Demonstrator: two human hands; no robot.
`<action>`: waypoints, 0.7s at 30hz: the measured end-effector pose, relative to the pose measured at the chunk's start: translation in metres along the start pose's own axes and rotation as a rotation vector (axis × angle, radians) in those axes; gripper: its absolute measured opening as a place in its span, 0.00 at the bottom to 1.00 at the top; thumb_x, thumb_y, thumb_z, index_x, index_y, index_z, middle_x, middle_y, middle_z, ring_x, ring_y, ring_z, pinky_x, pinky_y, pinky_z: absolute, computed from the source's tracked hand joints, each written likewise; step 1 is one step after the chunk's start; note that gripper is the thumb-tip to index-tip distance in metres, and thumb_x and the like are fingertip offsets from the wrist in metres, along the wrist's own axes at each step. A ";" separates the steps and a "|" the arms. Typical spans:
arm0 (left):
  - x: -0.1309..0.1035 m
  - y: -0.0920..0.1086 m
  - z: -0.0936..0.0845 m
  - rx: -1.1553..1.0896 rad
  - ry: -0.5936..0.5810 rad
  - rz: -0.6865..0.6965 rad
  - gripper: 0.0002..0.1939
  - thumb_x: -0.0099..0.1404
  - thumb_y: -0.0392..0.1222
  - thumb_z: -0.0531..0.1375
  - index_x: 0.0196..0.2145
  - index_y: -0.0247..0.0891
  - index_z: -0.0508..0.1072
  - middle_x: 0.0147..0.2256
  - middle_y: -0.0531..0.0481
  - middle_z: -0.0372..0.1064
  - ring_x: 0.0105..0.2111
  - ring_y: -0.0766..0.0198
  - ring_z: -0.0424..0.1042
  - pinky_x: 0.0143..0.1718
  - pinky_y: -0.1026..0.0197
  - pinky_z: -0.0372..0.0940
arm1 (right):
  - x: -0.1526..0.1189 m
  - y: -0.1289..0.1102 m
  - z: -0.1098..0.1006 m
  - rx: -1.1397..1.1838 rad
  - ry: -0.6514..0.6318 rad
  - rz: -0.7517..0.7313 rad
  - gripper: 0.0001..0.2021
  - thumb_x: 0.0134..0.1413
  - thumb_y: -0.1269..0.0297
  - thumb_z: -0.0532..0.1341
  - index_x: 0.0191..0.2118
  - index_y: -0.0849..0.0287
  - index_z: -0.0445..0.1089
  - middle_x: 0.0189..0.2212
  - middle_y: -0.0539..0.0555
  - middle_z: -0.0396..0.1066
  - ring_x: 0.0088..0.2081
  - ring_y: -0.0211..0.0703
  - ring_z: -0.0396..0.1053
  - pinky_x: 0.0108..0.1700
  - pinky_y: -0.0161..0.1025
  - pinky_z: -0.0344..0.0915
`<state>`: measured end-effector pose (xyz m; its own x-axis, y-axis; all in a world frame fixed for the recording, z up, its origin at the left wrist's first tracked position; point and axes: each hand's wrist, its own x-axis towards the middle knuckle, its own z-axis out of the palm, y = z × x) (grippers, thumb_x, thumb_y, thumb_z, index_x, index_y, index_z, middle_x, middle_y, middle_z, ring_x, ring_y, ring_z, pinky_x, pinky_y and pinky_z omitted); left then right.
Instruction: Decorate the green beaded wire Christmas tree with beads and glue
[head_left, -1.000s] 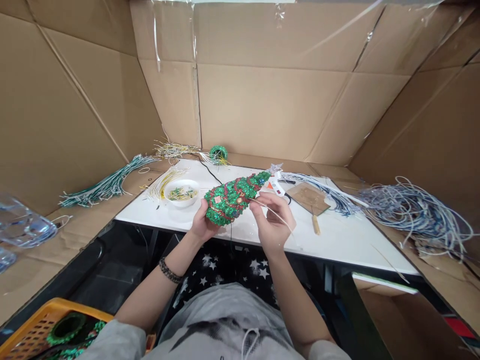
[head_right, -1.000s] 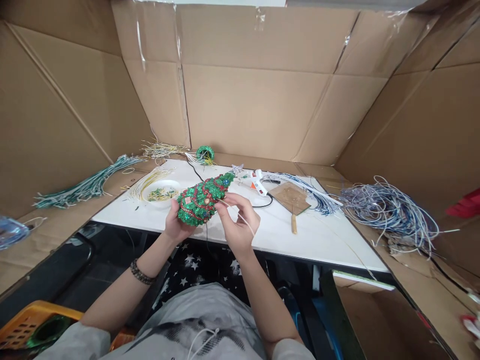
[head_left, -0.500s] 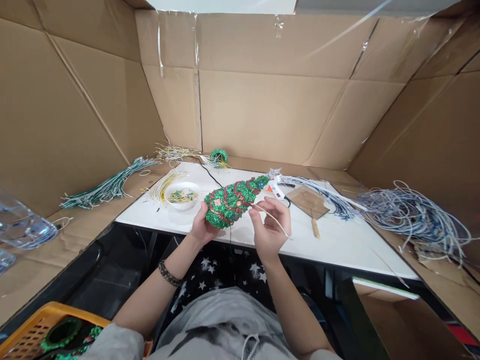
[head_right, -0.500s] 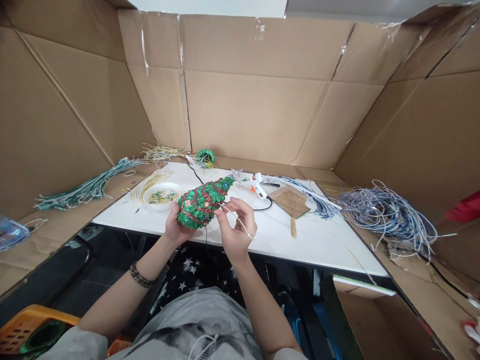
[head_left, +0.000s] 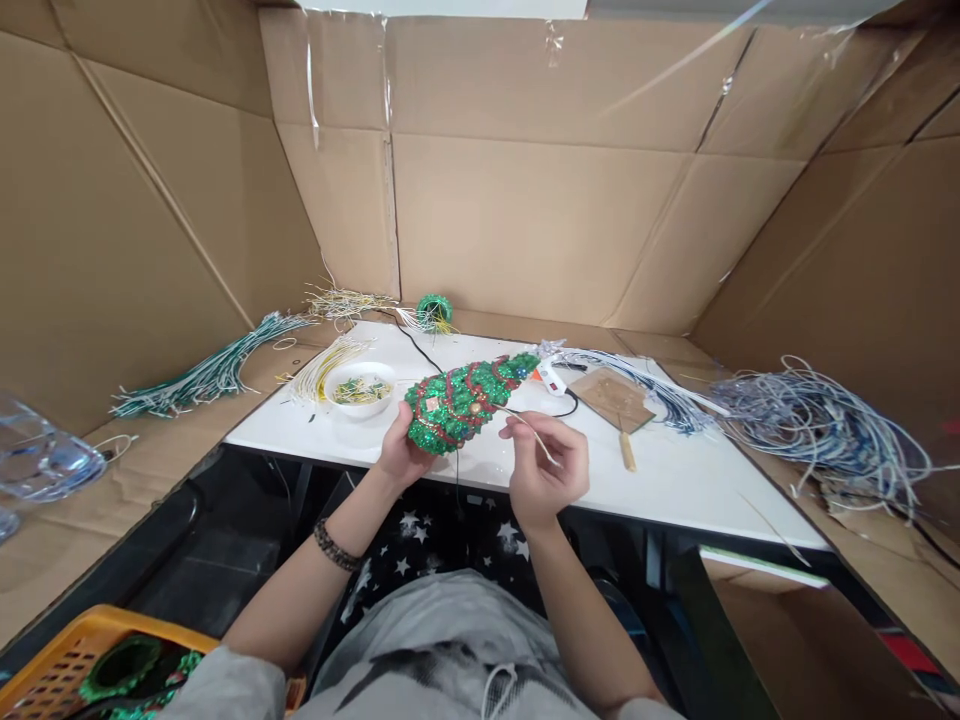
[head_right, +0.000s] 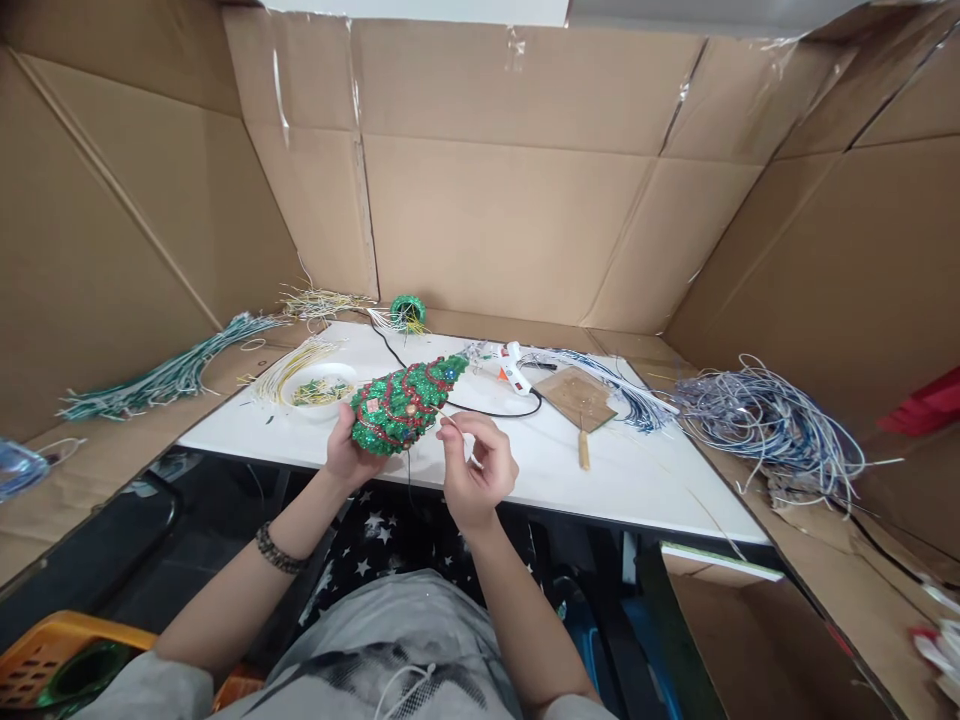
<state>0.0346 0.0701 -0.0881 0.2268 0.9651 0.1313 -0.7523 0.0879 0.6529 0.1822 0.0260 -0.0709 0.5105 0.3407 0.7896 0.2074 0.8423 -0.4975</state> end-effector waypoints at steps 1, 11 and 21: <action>0.000 0.000 0.000 0.002 0.001 -0.001 0.32 0.68 0.60 0.55 0.62 0.39 0.67 0.53 0.39 0.74 0.52 0.43 0.73 0.50 0.45 0.69 | 0.000 0.000 0.000 -0.007 -0.002 -0.021 0.06 0.58 0.71 0.65 0.40 0.55 0.70 0.30 0.49 0.76 0.30 0.40 0.77 0.31 0.39 0.75; 0.000 0.001 -0.002 0.041 -0.005 -0.008 0.30 0.67 0.60 0.57 0.57 0.37 0.72 0.50 0.38 0.76 0.52 0.41 0.73 0.48 0.43 0.70 | 0.004 0.001 -0.002 -0.075 -0.054 -0.010 0.07 0.56 0.69 0.67 0.41 0.55 0.73 0.31 0.50 0.76 0.31 0.40 0.77 0.33 0.38 0.75; 0.000 0.002 -0.001 0.035 -0.042 0.000 0.29 0.67 0.60 0.56 0.56 0.36 0.73 0.50 0.38 0.76 0.55 0.41 0.72 0.52 0.42 0.68 | 0.013 -0.001 0.000 -0.125 -0.146 -0.058 0.05 0.58 0.72 0.66 0.38 0.55 0.74 0.31 0.50 0.77 0.34 0.40 0.76 0.38 0.40 0.75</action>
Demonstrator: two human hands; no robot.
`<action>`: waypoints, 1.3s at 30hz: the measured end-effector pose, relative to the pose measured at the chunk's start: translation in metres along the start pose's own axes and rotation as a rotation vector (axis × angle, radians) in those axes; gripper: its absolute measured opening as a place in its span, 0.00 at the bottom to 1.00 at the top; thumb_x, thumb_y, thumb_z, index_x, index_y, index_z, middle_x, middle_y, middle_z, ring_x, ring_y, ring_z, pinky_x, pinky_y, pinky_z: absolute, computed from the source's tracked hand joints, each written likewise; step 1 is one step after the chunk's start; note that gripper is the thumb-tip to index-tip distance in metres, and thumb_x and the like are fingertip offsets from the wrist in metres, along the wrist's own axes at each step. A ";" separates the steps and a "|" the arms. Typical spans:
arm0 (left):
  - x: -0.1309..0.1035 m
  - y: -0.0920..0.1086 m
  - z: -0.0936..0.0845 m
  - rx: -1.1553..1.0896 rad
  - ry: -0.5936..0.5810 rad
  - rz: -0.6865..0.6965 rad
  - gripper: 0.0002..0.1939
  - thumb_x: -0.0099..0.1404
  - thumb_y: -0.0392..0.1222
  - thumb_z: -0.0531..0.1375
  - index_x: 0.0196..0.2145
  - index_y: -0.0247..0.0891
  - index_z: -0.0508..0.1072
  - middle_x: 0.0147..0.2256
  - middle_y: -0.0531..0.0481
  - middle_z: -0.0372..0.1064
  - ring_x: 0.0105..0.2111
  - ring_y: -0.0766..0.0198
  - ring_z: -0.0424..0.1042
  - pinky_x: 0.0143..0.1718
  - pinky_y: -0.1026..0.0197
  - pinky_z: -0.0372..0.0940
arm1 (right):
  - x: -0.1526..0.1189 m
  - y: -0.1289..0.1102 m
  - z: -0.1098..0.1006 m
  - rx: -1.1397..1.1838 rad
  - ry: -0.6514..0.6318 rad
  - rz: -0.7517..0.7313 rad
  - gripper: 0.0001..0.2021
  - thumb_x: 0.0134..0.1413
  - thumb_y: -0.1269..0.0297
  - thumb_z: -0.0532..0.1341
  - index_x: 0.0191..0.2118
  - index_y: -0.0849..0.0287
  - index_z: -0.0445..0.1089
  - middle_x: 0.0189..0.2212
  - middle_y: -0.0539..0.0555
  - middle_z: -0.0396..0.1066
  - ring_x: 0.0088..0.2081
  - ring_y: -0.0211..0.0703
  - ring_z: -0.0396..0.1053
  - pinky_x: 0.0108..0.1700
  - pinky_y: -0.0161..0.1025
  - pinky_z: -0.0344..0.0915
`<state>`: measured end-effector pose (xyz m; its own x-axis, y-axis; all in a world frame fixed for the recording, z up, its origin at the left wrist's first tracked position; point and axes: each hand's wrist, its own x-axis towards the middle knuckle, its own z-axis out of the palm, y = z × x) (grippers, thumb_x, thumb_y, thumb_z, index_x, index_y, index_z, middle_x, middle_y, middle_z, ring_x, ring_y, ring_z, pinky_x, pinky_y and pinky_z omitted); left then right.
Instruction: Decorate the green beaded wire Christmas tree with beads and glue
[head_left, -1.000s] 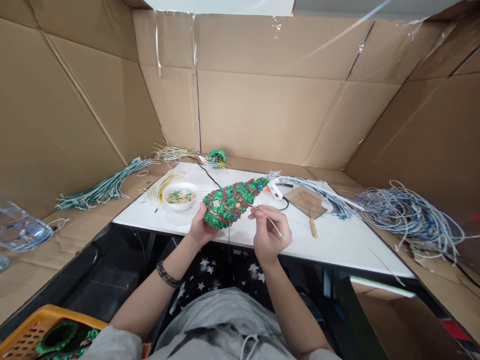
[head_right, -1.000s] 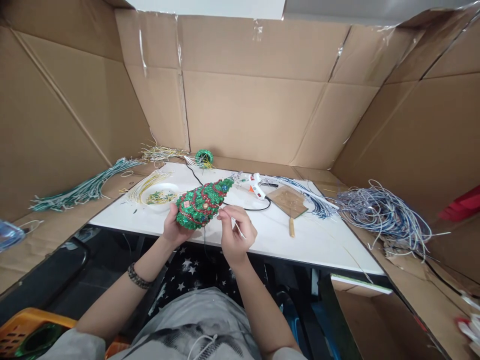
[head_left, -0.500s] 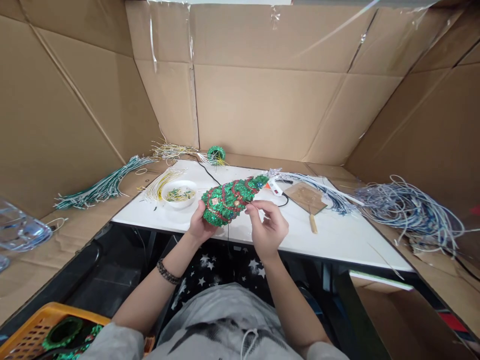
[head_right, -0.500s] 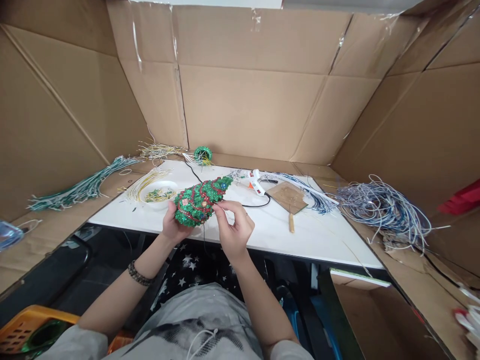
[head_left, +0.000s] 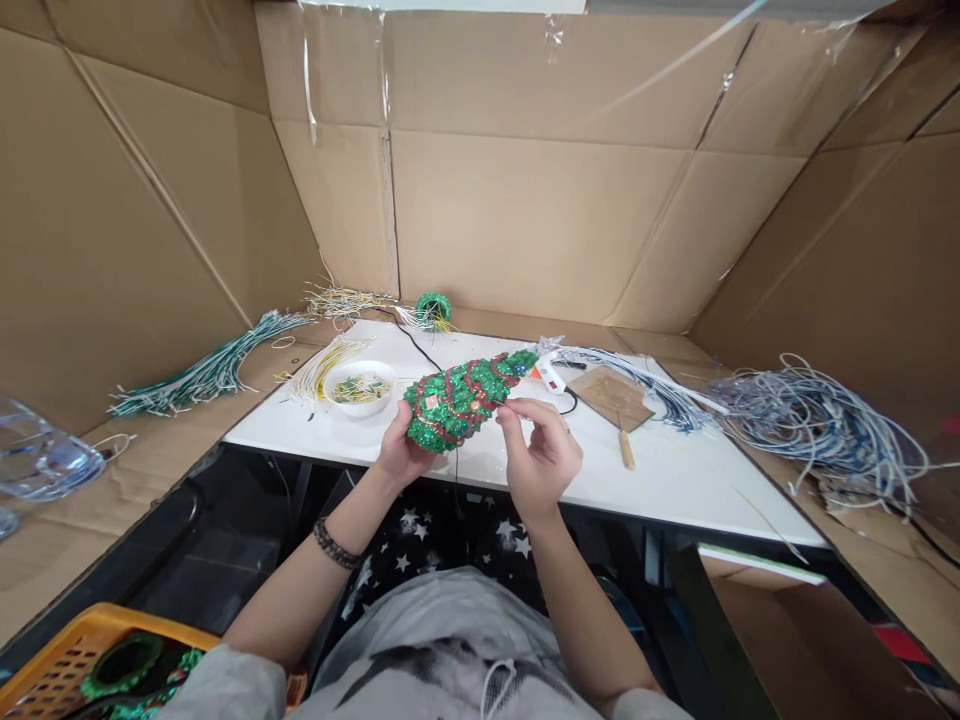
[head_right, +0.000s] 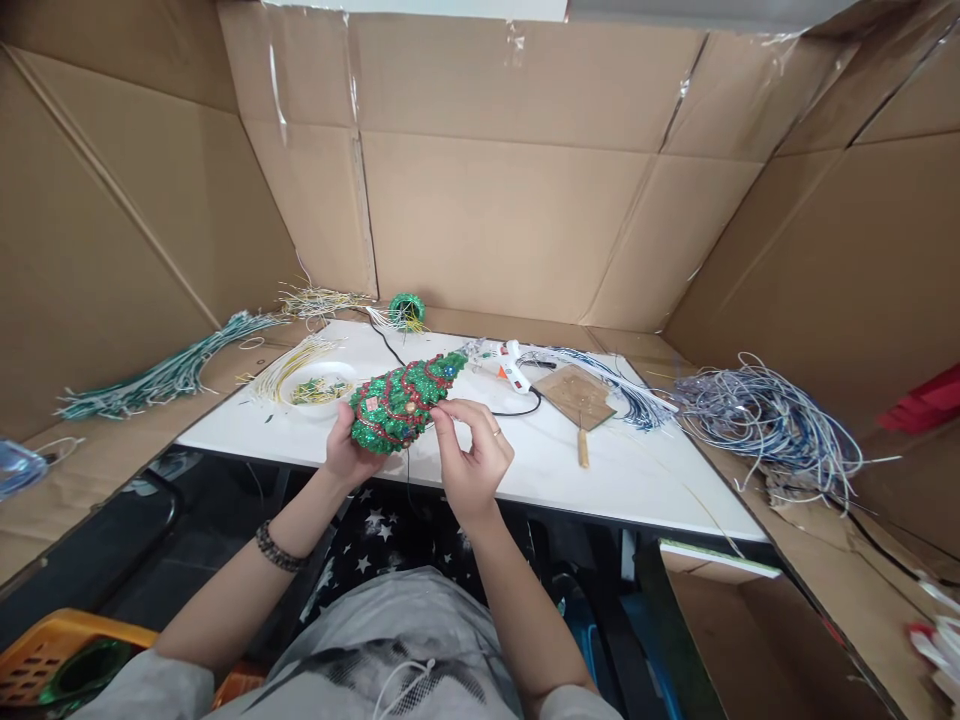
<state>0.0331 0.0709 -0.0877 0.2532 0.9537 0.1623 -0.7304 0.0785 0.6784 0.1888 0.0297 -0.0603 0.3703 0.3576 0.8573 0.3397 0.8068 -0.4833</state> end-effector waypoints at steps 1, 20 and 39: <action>0.000 0.000 0.000 -0.003 0.001 -0.006 0.29 0.68 0.60 0.56 0.57 0.36 0.72 0.50 0.38 0.77 0.54 0.41 0.72 0.52 0.43 0.69 | -0.001 0.000 0.000 0.004 0.014 0.025 0.06 0.57 0.72 0.66 0.39 0.55 0.74 0.32 0.51 0.77 0.34 0.40 0.76 0.38 0.40 0.75; 0.001 -0.001 0.000 -0.010 0.044 0.019 0.30 0.66 0.62 0.57 0.54 0.36 0.74 0.49 0.39 0.77 0.50 0.42 0.75 0.48 0.43 0.71 | 0.020 0.011 -0.026 -0.218 -0.253 -0.503 0.15 0.60 0.81 0.58 0.46 0.55 0.73 0.38 0.56 0.78 0.39 0.43 0.77 0.39 0.39 0.76; 0.001 -0.001 -0.002 -0.012 0.034 -0.003 0.31 0.66 0.61 0.57 0.58 0.37 0.71 0.52 0.38 0.75 0.54 0.40 0.72 0.50 0.41 0.70 | 0.017 -0.013 -0.022 -0.056 -0.127 -0.047 0.10 0.58 0.73 0.65 0.43 0.55 0.69 0.34 0.50 0.75 0.34 0.39 0.77 0.37 0.38 0.77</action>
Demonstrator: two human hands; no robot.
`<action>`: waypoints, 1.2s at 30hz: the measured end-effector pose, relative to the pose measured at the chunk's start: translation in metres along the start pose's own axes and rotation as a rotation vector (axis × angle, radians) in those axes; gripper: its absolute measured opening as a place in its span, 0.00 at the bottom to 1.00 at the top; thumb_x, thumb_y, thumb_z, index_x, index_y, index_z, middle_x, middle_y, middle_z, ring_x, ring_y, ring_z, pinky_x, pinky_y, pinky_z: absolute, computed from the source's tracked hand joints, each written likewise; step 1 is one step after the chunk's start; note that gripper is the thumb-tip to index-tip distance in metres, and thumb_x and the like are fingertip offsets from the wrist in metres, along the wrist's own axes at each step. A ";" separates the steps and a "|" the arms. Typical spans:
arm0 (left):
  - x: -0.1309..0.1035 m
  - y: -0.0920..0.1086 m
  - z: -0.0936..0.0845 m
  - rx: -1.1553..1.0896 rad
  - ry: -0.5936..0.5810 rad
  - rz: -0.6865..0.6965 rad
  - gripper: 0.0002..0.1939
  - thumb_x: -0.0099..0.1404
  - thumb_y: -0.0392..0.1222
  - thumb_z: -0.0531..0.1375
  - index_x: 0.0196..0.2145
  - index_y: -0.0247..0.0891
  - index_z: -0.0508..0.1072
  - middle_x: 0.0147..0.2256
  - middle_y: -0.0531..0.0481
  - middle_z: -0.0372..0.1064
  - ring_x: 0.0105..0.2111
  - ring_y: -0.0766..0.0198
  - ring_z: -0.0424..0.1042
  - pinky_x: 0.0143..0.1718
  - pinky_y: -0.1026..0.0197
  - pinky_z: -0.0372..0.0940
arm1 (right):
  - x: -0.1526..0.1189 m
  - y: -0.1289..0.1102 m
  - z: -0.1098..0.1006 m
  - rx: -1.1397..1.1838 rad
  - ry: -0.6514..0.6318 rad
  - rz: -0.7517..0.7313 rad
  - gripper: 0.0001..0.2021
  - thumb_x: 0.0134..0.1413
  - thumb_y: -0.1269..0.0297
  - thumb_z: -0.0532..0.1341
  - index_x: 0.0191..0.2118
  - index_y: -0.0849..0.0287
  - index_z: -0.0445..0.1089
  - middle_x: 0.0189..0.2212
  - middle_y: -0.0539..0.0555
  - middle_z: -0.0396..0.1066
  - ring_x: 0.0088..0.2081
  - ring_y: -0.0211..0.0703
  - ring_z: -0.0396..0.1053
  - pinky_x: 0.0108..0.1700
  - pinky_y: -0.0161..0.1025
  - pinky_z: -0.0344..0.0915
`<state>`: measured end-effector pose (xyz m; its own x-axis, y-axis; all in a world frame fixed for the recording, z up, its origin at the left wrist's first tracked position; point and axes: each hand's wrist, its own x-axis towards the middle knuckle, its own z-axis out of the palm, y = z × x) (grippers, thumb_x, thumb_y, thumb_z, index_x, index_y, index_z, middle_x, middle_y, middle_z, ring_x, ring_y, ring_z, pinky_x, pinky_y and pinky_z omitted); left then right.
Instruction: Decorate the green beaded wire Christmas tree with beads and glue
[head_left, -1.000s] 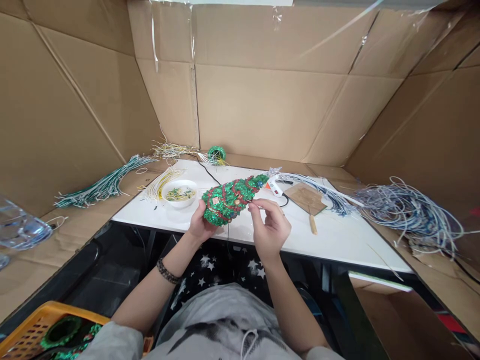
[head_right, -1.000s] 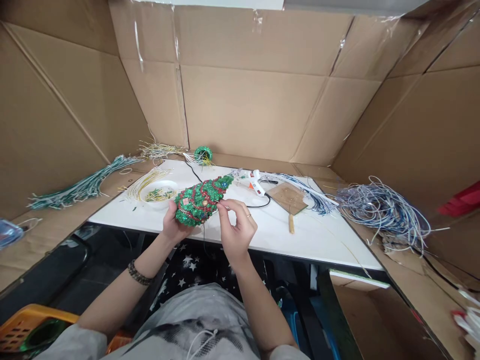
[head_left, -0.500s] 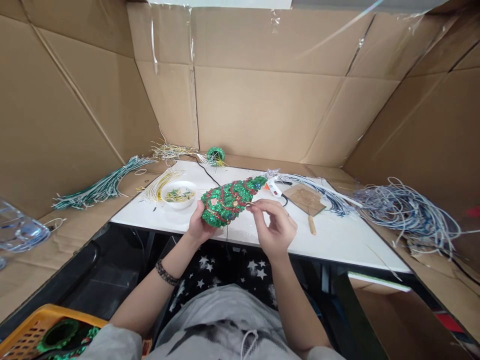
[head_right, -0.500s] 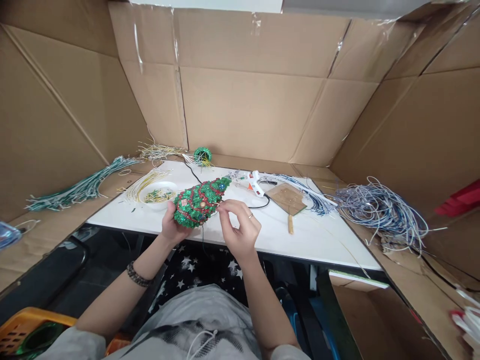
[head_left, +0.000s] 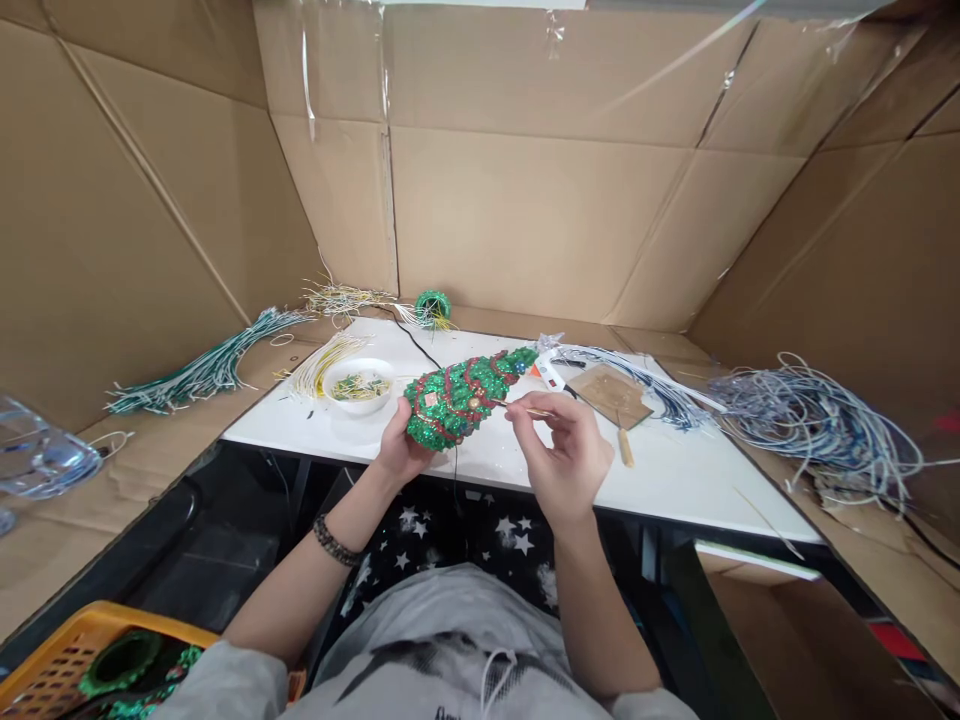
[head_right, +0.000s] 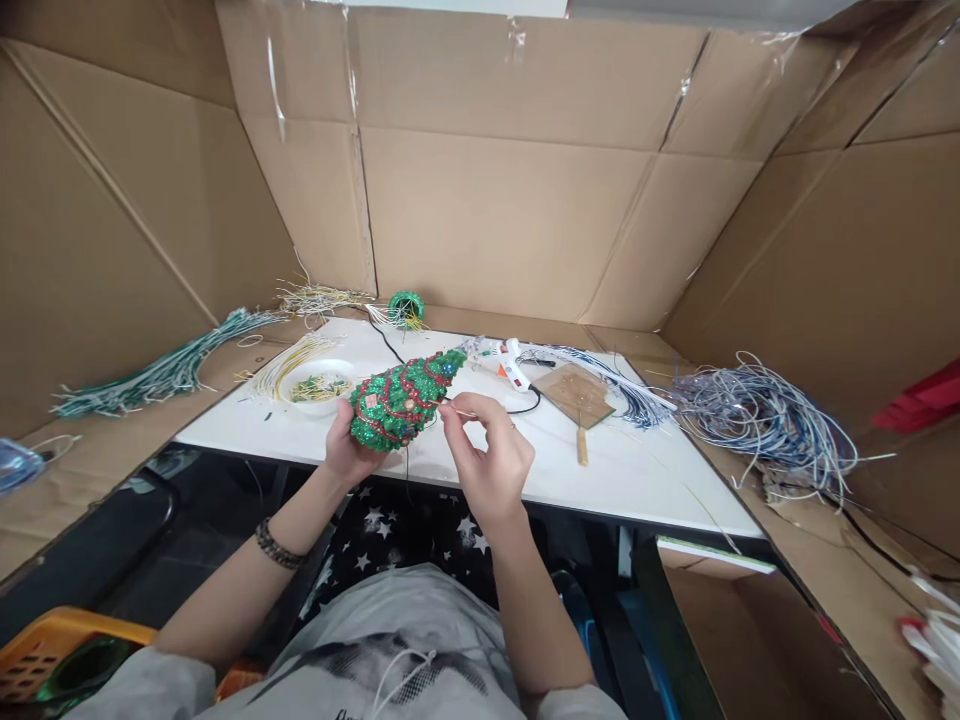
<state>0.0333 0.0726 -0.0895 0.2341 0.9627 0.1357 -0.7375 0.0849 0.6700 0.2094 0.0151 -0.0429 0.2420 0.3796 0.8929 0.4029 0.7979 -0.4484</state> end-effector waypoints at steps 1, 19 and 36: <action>0.000 0.000 0.000 -0.003 0.001 0.001 0.31 0.66 0.61 0.57 0.58 0.37 0.71 0.52 0.38 0.75 0.54 0.40 0.72 0.50 0.41 0.70 | 0.001 0.002 -0.003 -0.075 -0.031 -0.105 0.12 0.58 0.75 0.65 0.45 0.55 0.69 0.35 0.51 0.76 0.35 0.39 0.77 0.38 0.37 0.77; -0.001 -0.001 0.000 0.018 -0.056 -0.010 0.30 0.64 0.60 0.60 0.55 0.35 0.73 0.51 0.37 0.75 0.53 0.40 0.73 0.51 0.41 0.69 | 0.000 0.021 0.002 -0.201 0.010 -0.363 0.13 0.56 0.76 0.66 0.45 0.54 0.73 0.32 0.52 0.78 0.34 0.43 0.78 0.38 0.40 0.76; -0.002 0.001 0.003 0.043 -0.046 0.000 0.29 0.64 0.60 0.60 0.53 0.35 0.75 0.50 0.38 0.76 0.53 0.40 0.73 0.49 0.42 0.70 | -0.004 0.013 0.008 -0.082 0.082 -0.124 0.05 0.55 0.70 0.69 0.33 0.55 0.73 0.27 0.49 0.75 0.30 0.41 0.74 0.33 0.40 0.73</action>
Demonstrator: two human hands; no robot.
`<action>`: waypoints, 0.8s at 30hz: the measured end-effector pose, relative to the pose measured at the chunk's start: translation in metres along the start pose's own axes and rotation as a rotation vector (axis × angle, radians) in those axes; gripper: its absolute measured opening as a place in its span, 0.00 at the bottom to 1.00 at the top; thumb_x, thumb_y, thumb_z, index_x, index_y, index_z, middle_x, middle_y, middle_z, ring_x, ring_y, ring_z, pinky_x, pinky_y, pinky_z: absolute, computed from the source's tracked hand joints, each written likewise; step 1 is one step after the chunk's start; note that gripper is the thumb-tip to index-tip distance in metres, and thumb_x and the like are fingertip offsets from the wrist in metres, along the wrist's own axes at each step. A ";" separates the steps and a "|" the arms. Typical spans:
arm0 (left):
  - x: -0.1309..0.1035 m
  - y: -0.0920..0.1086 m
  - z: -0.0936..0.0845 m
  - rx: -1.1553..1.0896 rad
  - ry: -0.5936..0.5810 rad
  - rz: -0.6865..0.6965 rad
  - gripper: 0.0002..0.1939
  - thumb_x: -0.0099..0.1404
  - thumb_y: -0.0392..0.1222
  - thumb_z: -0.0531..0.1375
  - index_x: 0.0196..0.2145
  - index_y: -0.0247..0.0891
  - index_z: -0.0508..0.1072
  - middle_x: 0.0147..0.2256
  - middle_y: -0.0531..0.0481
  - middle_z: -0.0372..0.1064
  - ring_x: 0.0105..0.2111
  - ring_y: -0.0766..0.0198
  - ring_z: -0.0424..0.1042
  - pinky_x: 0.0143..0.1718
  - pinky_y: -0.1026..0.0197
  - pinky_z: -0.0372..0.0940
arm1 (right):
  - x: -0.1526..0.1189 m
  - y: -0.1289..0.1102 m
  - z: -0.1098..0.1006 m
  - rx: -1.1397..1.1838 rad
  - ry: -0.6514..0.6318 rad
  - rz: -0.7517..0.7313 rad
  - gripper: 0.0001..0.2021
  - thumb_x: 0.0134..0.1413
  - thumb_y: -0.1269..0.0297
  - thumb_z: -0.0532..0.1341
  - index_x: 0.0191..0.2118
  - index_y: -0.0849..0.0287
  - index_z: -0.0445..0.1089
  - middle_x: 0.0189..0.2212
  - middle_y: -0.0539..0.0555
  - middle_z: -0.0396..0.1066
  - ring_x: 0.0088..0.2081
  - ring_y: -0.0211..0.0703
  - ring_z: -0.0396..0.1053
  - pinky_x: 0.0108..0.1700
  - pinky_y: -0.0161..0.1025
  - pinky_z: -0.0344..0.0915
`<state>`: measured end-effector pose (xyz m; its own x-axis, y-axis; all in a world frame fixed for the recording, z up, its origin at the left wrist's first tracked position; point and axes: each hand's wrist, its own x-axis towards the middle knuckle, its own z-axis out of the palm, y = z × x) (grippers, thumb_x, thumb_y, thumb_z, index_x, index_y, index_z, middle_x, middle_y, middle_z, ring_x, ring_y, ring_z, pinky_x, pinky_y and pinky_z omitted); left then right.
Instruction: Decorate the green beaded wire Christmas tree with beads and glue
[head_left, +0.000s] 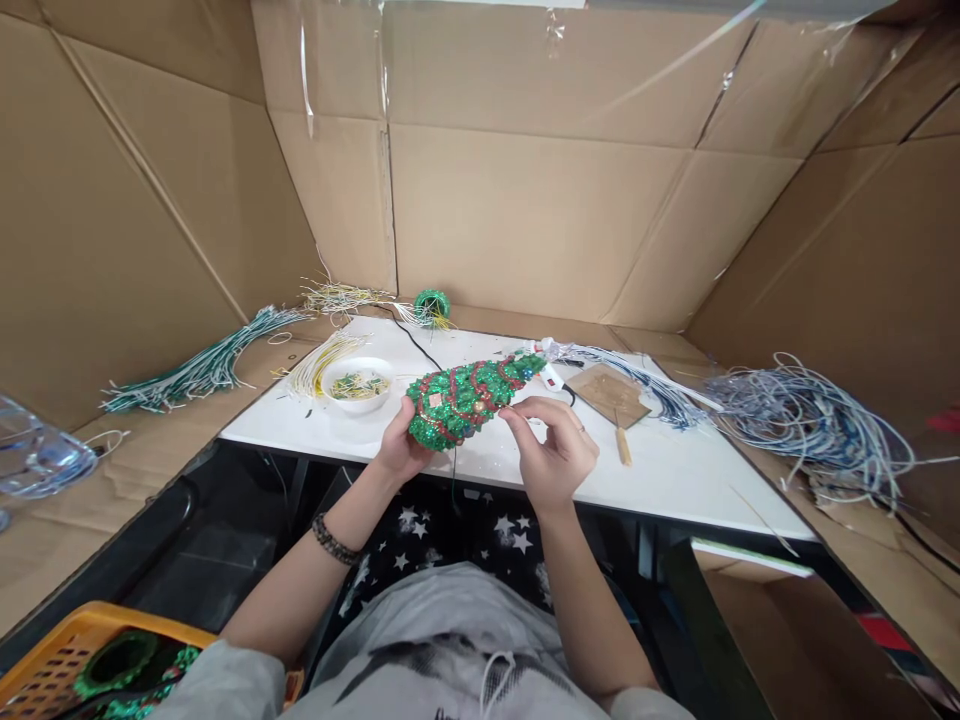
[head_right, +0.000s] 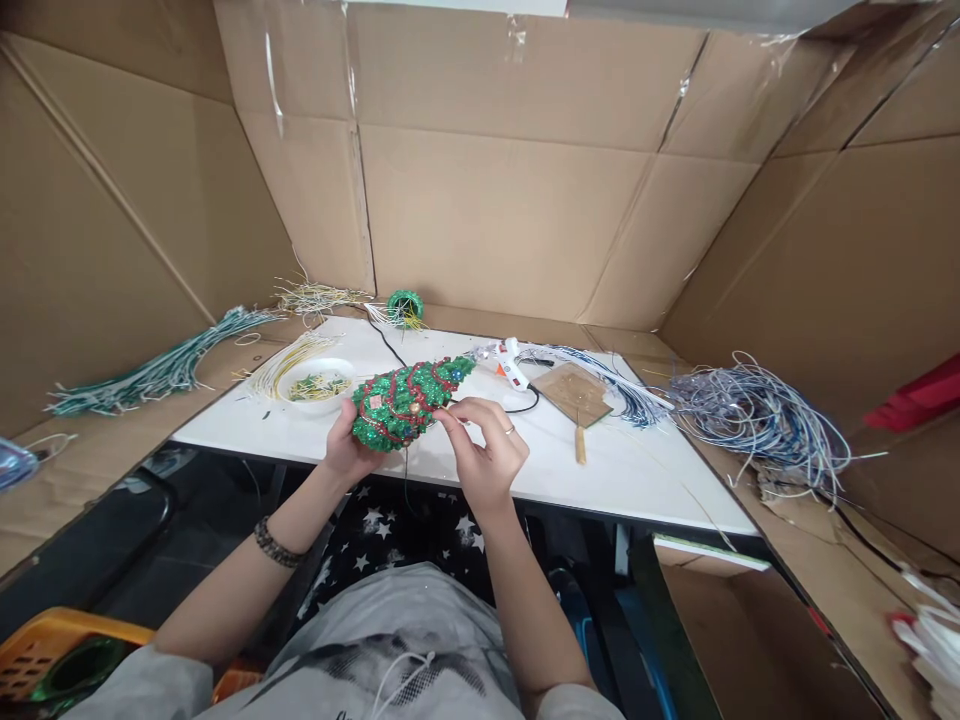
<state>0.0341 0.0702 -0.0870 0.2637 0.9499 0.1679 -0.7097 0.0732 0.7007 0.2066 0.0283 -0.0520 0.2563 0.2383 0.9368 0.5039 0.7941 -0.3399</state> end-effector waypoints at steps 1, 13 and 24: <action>0.000 0.000 -0.001 0.006 -0.002 -0.007 0.29 0.64 0.60 0.60 0.53 0.35 0.75 0.50 0.38 0.76 0.53 0.39 0.73 0.48 0.42 0.70 | 0.000 -0.001 0.000 0.015 -0.004 0.024 0.05 0.55 0.70 0.69 0.33 0.55 0.73 0.27 0.49 0.74 0.30 0.41 0.74 0.33 0.39 0.72; 0.002 -0.002 -0.003 -0.017 0.031 -0.023 0.33 0.66 0.62 0.56 0.59 0.35 0.71 0.52 0.36 0.75 0.54 0.38 0.72 0.50 0.40 0.69 | -0.001 -0.007 0.000 0.199 0.006 0.268 0.03 0.53 0.69 0.70 0.32 0.56 0.76 0.28 0.50 0.74 0.32 0.40 0.73 0.31 0.37 0.70; 0.001 -0.002 -0.003 -0.018 0.017 -0.028 0.33 0.65 0.62 0.57 0.58 0.35 0.71 0.52 0.35 0.74 0.54 0.37 0.71 0.51 0.39 0.68 | 0.002 -0.006 -0.002 0.117 -0.044 0.186 0.03 0.55 0.68 0.69 0.32 0.56 0.75 0.28 0.50 0.75 0.32 0.41 0.74 0.33 0.39 0.73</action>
<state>0.0337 0.0716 -0.0904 0.2730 0.9523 0.1366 -0.7139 0.1053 0.6923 0.2061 0.0226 -0.0480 0.2983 0.4091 0.8624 0.3514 0.7929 -0.4977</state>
